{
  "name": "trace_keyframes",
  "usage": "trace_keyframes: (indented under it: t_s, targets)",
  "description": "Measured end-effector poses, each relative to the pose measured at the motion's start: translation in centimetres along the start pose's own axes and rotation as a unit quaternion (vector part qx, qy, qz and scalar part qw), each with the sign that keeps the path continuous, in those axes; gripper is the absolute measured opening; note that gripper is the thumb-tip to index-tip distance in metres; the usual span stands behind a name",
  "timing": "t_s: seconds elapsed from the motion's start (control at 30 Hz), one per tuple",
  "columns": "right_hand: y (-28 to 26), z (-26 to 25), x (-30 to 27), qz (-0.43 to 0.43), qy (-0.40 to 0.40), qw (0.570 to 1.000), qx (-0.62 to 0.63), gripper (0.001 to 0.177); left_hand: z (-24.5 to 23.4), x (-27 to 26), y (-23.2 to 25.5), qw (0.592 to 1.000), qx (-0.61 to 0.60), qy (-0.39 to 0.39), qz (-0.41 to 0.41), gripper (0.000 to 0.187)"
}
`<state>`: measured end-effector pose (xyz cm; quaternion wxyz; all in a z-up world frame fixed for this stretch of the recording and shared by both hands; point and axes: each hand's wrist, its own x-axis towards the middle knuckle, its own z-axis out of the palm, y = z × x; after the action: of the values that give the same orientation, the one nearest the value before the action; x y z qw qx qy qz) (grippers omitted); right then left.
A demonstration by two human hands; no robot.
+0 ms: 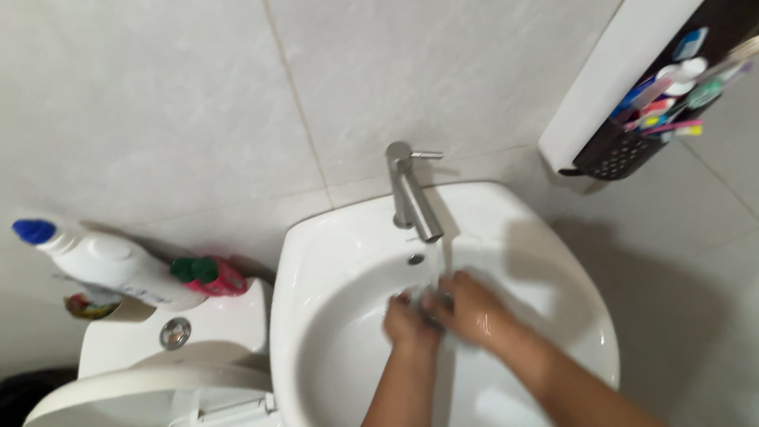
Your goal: The person scrubs a white bathroom sink with a sponge under running water, then rinses the sponge and their hands. The sink is cleaned thoroughly, and the faucet is turned off at the end.
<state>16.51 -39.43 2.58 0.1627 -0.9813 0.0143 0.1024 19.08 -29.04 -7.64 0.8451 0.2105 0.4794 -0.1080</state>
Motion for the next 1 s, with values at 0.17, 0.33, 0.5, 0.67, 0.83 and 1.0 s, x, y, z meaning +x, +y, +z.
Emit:
trace_keyframes:
  t_s: [0.17, 0.33, 0.5, 0.67, 0.83, 1.0]
  targets:
    - [-0.2, 2.1, 0.7, 0.101, 0.027, 0.700, 0.706, 0.037, 0.0, -3.4, 1.4, 0.987, -0.009, -0.058, 0.150, 0.041]
    - [0.9, 3.6, 4.8, 0.124, -0.158, 0.258, 0.945, 0.033, 4.8, -6.2, 2.0, 0.989, -0.060, -0.133, 0.014, 0.048]
    - [4.9, 0.1, 7.7, 0.117, 0.001, 0.212, 0.970, 0.032, 9.6, -9.5, 2.0, 0.969, -0.118, -0.217, -0.024, 0.041]
    - [2.6, 2.6, 6.3, 0.223, -0.163, 0.320, 0.906, 0.032, 8.6, -11.7, 3.1, 0.989, -0.118, -0.073, -0.058, 0.046]
    - [4.5, -0.7, 8.3, 0.058, -0.061, 0.205, 0.975, 0.035, 11.4, -9.2, 1.9, 0.953, -0.103, -0.286, 0.000, 0.031]
    - [-1.5, 0.2, 6.8, 0.191, -0.090, 0.323, 0.923, 0.031, 7.5, -9.4, 3.8, 0.967, -0.185, -0.175, 0.015, 0.037]
